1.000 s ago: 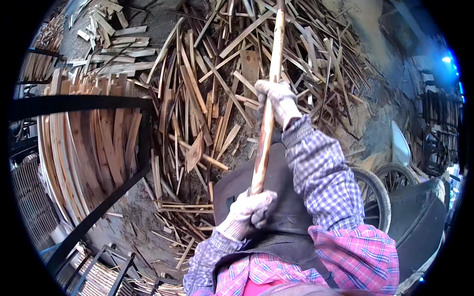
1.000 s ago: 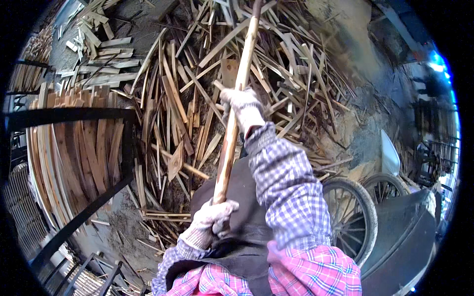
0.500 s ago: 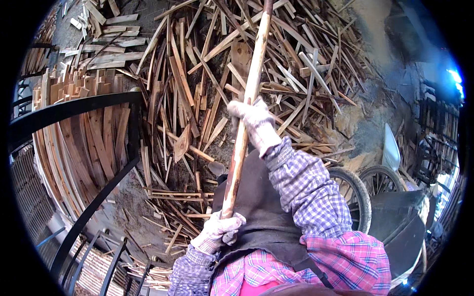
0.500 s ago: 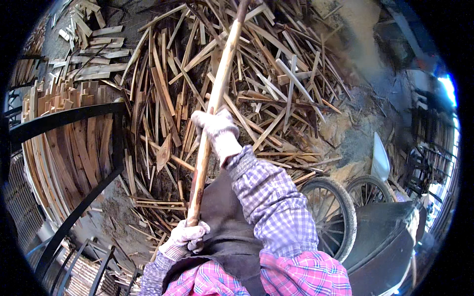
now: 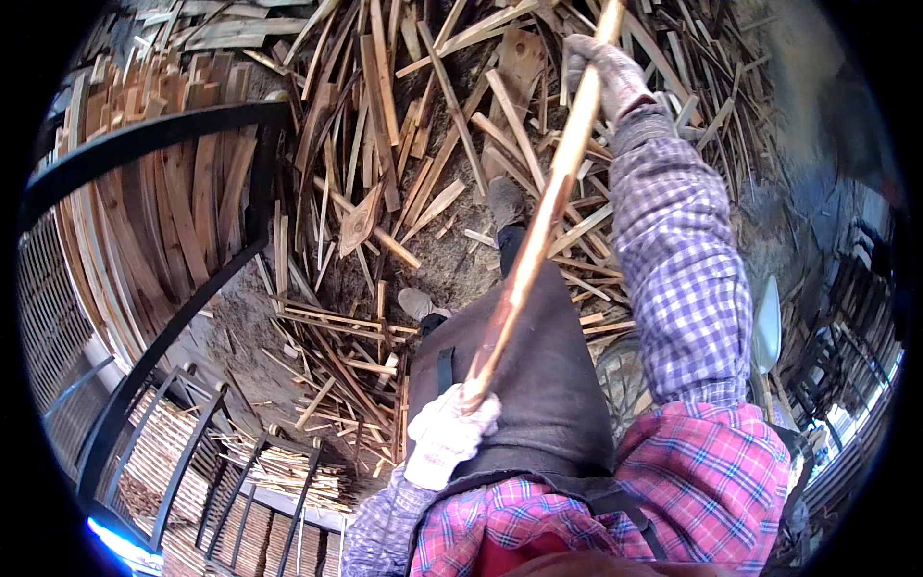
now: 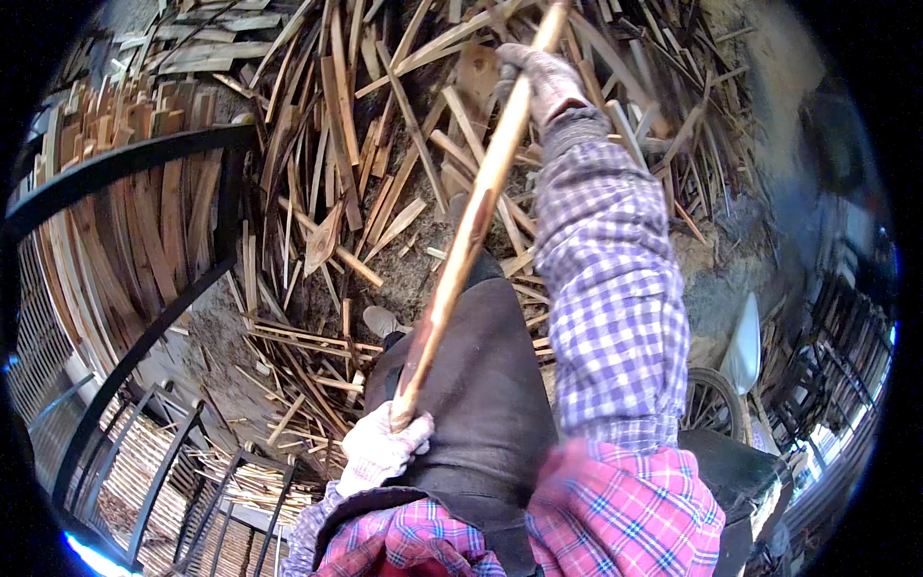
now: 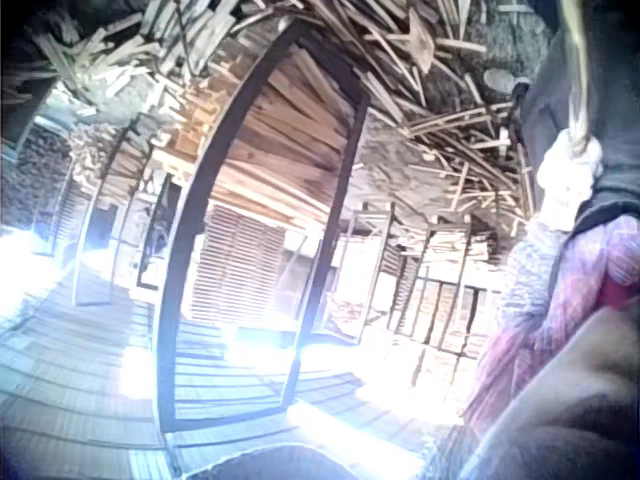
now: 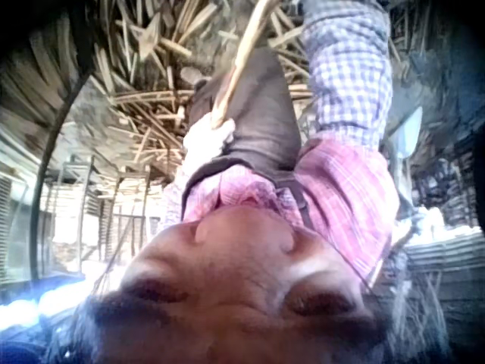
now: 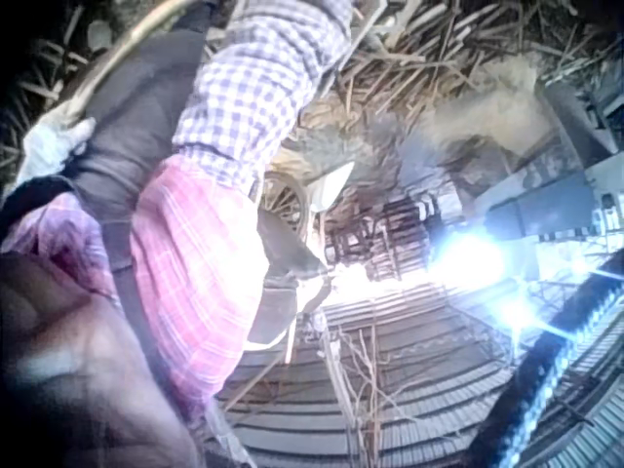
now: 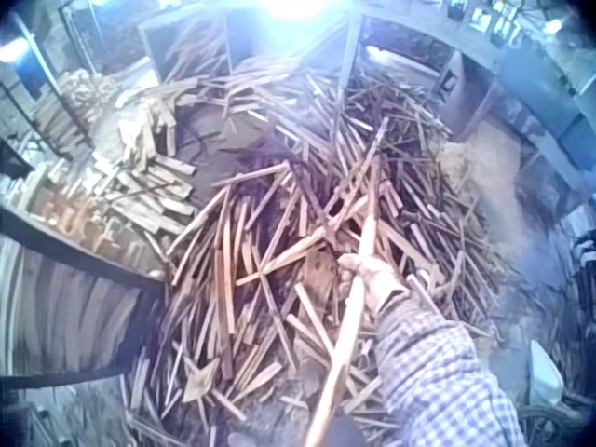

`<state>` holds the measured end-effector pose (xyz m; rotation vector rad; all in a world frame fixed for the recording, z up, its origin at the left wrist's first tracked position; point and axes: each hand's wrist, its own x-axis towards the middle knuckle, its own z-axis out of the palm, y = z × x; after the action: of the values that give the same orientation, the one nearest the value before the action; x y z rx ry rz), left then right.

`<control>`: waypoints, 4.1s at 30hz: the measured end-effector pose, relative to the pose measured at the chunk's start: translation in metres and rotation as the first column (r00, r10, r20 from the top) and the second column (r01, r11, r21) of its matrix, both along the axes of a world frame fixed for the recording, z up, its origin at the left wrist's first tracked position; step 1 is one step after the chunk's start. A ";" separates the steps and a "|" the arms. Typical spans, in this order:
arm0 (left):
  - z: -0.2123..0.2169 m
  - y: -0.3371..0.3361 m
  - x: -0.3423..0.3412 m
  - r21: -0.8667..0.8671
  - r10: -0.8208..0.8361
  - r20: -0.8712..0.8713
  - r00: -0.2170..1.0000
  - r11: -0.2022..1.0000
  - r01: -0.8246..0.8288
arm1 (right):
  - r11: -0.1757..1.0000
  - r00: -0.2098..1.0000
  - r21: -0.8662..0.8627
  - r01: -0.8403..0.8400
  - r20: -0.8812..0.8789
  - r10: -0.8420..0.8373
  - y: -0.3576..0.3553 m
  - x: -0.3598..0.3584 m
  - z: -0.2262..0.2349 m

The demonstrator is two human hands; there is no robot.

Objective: The person uses a pitchfork to gather and move a large pile of thin wooden sticks and debris on a concrete floor. They repeatedly scoop the wood and toss it into a growing pile, occasionally adjusting their position to reach different sections of the scattered material.

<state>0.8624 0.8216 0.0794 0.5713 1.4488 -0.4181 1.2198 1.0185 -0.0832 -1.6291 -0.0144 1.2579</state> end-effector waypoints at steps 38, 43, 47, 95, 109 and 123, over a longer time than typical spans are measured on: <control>-0.070 -0.076 -0.137 0.139 -0.518 -0.316 0.795 0.804 0.578 | 0.969 0.962 -0.080 0.236 -0.124 -0.244 -0.095 -0.119 0.049; -0.129 0.029 0.050 0.449 -0.754 -0.204 0.625 0.495 0.744 | 0.961 0.883 -0.072 0.268 0.418 -0.215 -0.029 0.054 0.022; -0.122 0.095 0.218 0.182 -0.336 0.503 0.797 0.942 0.282 | 0.722 0.736 -0.667 0.184 0.581 0.349 -0.025 0.142 -0.001; 0.013 -0.059 -0.114 -0.472 0.047 0.181 0.982 0.880 0.045 | 0.941 0.981 -0.304 0.147 0.165 -0.100 -0.139 -0.039 -0.003; -0.001 -0.162 -0.188 -0.213 -0.409 -0.004 0.913 0.892 0.399 | 0.999 0.989 0.013 -0.032 0.142 0.030 -0.212 -0.084 -0.027; 0.066 -0.360 -0.601 -0.226 -0.705 -0.318 0.634 0.706 0.671 | 0.910 0.914 -0.206 0.359 -0.119 -0.387 -0.383 -0.517 0.116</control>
<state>0.2615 0.4619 0.1451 1.0234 1.5271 -1.2682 0.7026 0.6355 0.0325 -1.5845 0.5034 1.1058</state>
